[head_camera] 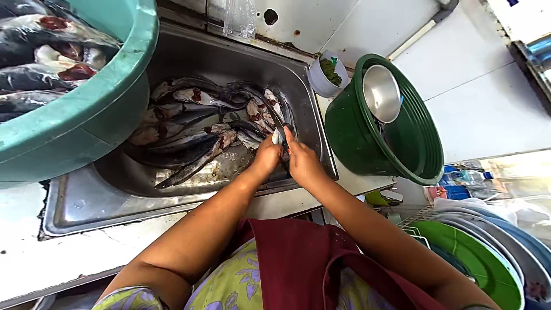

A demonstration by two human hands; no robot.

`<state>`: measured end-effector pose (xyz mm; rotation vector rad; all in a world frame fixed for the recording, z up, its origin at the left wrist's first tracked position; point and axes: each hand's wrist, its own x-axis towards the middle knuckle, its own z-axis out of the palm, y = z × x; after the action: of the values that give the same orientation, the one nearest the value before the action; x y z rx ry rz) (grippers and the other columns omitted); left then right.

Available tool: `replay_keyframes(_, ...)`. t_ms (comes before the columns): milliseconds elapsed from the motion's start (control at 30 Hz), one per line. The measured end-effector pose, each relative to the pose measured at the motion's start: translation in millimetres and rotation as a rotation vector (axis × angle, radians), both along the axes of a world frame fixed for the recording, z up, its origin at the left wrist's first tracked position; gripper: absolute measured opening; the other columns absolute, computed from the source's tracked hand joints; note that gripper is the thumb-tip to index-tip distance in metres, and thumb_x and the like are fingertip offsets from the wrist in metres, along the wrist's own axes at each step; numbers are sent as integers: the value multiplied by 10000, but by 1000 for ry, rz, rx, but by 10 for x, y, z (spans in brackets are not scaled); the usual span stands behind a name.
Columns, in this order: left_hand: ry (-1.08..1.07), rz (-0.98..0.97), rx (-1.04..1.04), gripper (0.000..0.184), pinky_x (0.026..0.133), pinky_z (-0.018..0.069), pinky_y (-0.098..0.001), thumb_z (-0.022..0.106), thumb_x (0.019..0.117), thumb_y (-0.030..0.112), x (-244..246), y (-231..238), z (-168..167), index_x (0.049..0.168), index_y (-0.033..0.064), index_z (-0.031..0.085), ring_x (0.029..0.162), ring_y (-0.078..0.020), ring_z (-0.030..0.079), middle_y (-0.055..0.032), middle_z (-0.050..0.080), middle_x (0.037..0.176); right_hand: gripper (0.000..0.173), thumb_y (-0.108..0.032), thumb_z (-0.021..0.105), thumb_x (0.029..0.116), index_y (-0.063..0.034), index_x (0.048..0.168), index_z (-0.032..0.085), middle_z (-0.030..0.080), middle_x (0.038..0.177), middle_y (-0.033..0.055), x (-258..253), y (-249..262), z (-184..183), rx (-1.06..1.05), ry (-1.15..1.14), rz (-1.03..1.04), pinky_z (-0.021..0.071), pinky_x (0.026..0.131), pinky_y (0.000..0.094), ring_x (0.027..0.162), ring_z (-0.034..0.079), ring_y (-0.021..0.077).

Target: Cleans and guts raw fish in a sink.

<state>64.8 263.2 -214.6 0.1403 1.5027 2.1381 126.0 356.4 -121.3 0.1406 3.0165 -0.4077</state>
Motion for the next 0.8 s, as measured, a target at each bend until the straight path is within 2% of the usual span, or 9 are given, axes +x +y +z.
replay_keyframes(133, 37, 7, -4, 386, 524, 397, -313, 504, 792, 61, -12, -32, 25, 1169, 39, 582, 589, -121, 479, -50, 564, 792, 589, -52, 437, 1070, -121, 1635, 286, 668, 1246, 240, -24, -16, 35, -90, 25, -23, 551, 936, 552, 1073, 689, 398)
replay_keyframes(300, -155, 12, 128, 341, 449, 369, -258, 444, 853, -8, -65, -77, 93, 1181, 66, 504, 499, -96, 427, -21, 498, 720, 638, -46, 441, 1051, -131, 1649, 236, 670, 1171, 224, 385, 33, 86, -35, -106, -17, 570, 879, 521, 982, 697, 366)
replay_keyframes(400, -66, -16, 63, 329, 463, 352, -272, 489, 827, 8, -72, -58, 20, 1154, 44, 514, 512, -102, 416, -26, 494, 723, 651, -50, 446, 1049, -141, 1653, 220, 658, 1199, 228, 313, -2, 88, 21, -151, -36, 569, 883, 524, 997, 696, 375)
replay_keyframes(500, 49, -29, -12, 347, 514, 402, -312, 524, 793, 54, -52, -4, -32, 1138, 35, 560, 579, -122, 486, -44, 549, 762, 646, -39, 455, 1037, -149, 1644, 264, 671, 1193, 231, 35, -14, -1, 2, -47, -21, 572, 869, 560, 1000, 702, 393)
replay_keyframes(600, 130, -37, 13, 426, 558, 439, -307, 522, 796, 84, -71, -36, -21, 1217, 28, 562, 639, -116, 527, -56, 588, 839, 596, -35, 421, 1063, -132, 1636, 286, 674, 1253, 234, -134, -13, 125, -221, -26, -66, 538, 960, 542, 1069, 690, 368)
replay_keyframes(633, 157, -36, 55, 436, 546, 432, -285, 511, 814, 111, -84, -43, -25, 1241, 33, 548, 615, -98, 510, -35, 573, 815, 592, -40, 417, 1062, -141, 1633, 299, 687, 1163, 212, -102, 23, 169, -316, -4, -93, 562, 841, 495, 911, 685, 313)
replay_keyframes(667, 169, -36, 99, 420, 544, 439, -271, 499, 855, 141, -98, -44, -24, 1260, 35, 542, 605, -90, 506, -23, 565, 806, 586, -59, 412, 1069, -165, 1634, 302, 663, 1008, 179, -35, 72, 203, -397, 15, -119, 548, 647, 446, 702, 619, 259)
replay_keyframes(700, 165, -37, 126, 366, 549, 449, -260, 483, 914, 175, -109, -41, -16, 1252, 45, 541, 601, -82, 504, -5, 550, 793, 582, -86, 411, 1083, -202, 1641, 289, 627, 907, 159, 56, 123, 248, -458, 13, -149, 506, 536, 420, 583, 546, 229)
replay_keyframes(800, 64, -6, 139, 223, 550, 451, -250, 462, 1044, 195, -131, -29, 9, 1173, 46, 565, 578, -88, 499, -5, 532, 739, 598, -127, 417, 1092, -289, 1647, 266, 546, 777, 88, 306, 270, 274, -537, -36, -252, 442, 470, 358, 504, 454, 172)
